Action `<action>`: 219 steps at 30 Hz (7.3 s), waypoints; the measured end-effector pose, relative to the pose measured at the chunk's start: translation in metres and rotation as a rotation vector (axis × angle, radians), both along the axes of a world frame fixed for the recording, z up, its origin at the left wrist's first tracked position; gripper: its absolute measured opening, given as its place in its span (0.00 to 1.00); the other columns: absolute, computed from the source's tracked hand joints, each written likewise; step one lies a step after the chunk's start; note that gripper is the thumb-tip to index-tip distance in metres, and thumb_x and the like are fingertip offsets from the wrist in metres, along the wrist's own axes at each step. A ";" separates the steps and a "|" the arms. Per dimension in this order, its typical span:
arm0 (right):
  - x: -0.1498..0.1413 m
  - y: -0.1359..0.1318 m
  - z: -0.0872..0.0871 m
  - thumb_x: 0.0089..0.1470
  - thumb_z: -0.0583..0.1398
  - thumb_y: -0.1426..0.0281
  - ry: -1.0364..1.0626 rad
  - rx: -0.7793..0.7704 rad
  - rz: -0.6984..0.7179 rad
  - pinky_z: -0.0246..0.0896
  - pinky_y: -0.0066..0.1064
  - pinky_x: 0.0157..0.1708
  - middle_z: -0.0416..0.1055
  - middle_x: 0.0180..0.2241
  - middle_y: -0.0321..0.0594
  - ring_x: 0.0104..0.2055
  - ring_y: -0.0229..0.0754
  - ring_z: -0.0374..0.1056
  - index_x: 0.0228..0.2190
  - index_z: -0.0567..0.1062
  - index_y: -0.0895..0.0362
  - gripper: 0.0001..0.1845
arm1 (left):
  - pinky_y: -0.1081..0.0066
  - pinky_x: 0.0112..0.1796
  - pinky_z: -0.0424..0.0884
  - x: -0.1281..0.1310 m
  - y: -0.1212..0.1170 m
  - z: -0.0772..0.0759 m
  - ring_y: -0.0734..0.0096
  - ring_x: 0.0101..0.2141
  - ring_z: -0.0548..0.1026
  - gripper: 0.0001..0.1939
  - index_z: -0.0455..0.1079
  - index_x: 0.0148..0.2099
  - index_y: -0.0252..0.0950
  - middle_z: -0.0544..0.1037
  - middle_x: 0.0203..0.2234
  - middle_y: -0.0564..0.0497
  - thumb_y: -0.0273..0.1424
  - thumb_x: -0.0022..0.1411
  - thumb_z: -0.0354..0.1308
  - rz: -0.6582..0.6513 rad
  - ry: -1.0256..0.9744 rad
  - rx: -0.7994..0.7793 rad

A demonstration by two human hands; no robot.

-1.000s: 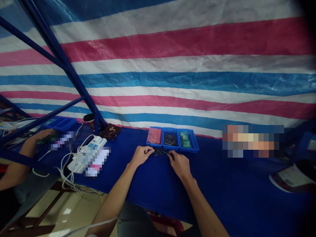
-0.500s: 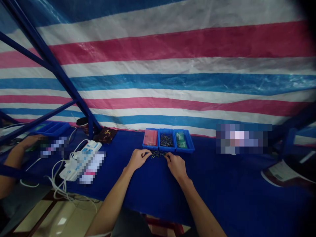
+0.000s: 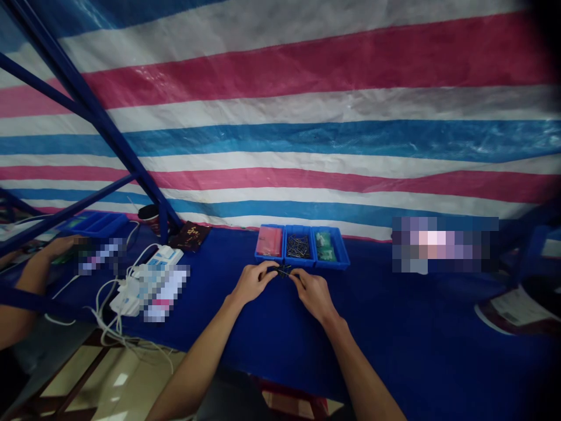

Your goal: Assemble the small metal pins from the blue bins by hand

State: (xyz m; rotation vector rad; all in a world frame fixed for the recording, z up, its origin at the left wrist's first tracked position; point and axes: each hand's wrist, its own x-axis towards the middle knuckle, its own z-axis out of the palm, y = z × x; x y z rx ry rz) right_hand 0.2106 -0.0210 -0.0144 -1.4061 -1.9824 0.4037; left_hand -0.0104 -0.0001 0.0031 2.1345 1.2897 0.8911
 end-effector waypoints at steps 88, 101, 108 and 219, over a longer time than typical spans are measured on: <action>-0.010 -0.006 0.007 0.67 0.53 0.63 0.185 0.020 0.122 0.62 0.30 0.35 0.75 0.38 0.39 0.33 0.40 0.71 0.45 0.74 0.53 0.11 | 0.77 0.27 0.61 0.012 -0.009 -0.002 0.79 0.20 0.66 0.15 0.77 0.39 0.34 0.75 0.21 0.54 0.35 0.71 0.52 -0.092 0.053 0.132; -0.011 -0.005 0.007 0.69 0.50 0.67 0.174 0.023 0.135 0.61 0.30 0.37 0.74 0.35 0.39 0.36 0.41 0.72 0.36 0.74 0.54 0.14 | 0.78 0.27 0.60 0.011 -0.007 -0.004 0.80 0.20 0.66 0.14 0.78 0.39 0.34 0.75 0.21 0.55 0.35 0.70 0.54 -0.086 0.046 0.122; -0.010 -0.006 0.009 0.69 0.51 0.64 0.185 0.024 0.099 0.62 0.31 0.35 0.75 0.32 0.39 0.33 0.41 0.71 0.34 0.75 0.55 0.16 | 0.77 0.27 0.60 0.008 -0.006 -0.005 0.80 0.20 0.65 0.15 0.78 0.39 0.34 0.75 0.21 0.54 0.35 0.70 0.53 -0.089 0.014 0.122; -0.010 -0.003 0.005 0.65 0.56 0.64 0.296 0.062 0.121 0.62 0.30 0.31 0.73 0.34 0.40 0.30 0.40 0.68 0.42 0.77 0.53 0.11 | 0.76 0.25 0.60 0.005 -0.001 -0.007 0.80 0.17 0.61 0.14 0.79 0.39 0.33 0.68 0.15 0.57 0.37 0.69 0.55 -0.031 -0.054 0.138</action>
